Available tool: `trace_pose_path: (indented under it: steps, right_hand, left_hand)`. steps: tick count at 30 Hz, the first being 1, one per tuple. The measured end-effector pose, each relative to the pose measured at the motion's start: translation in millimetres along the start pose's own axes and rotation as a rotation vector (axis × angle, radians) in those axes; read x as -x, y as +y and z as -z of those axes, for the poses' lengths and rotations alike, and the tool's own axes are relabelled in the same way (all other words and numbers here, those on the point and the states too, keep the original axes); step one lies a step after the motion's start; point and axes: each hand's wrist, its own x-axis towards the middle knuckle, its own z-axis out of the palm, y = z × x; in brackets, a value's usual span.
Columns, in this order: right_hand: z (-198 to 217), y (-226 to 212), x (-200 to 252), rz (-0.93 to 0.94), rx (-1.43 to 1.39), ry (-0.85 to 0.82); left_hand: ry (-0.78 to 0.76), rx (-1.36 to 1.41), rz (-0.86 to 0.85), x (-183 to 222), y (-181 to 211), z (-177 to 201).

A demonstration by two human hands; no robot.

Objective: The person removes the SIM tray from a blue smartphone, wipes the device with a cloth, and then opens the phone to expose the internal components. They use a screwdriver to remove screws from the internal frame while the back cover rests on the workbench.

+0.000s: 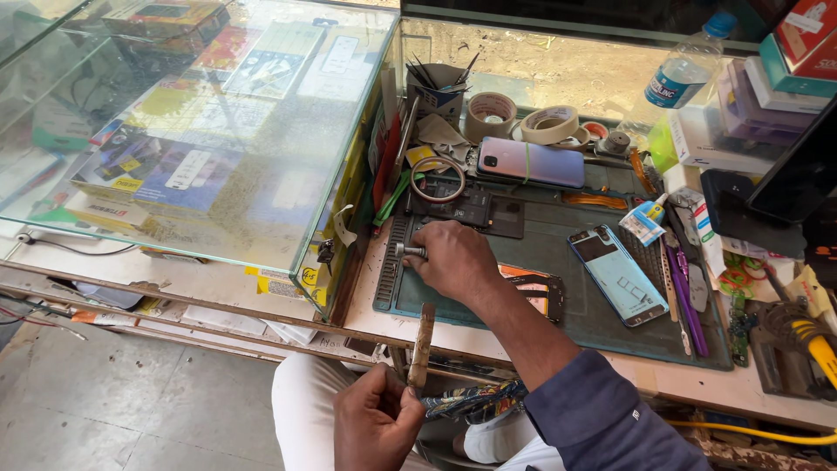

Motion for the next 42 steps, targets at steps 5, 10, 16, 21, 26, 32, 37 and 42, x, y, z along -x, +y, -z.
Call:
trace_pose_path:
  steps: [5,10,16,21,26,32,37,42]
  right_hand:
    - [4.3,8.7,-0.5,0.019,-0.070,-0.040]
    - [9.4,14.1,-2.1,0.079,-0.017,-0.032]
    - [12.6,0.6,-5.1,0.116,0.170,-0.177]
    - [17.2,-3.9,-7.7,0.261,0.001,-0.111]
    - [17.0,-4.5,-12.6,0.374,-0.062,-0.116]
    - [15.4,-5.7,-19.2,0.392,-0.020,-0.180]
    - [5.3,-17.0,-19.3,0.450,0.227,-0.119]
    - [1.4,-27.1,-19.1,0.443,0.235,-0.041]
  left_hand:
    - [-0.018,0.058,0.047,-1.0,-15.0,-1.4]
    - [-0.038,0.154,0.087,-1.1,-22.5,3.2]
    - [-0.060,0.125,0.101,-2.0,-20.0,1.1]
    - [-0.051,0.043,0.137,-3.0,-17.7,3.1]
    - [-0.060,0.109,0.127,-2.7,-20.2,3.8]
    - [-0.065,0.080,0.116,-4.8,-25.4,1.0]
    - [-0.058,0.120,0.067,-5.0,-38.4,-1.2]
    - [-0.051,0.177,0.055,-11.3,-49.8,5.7]
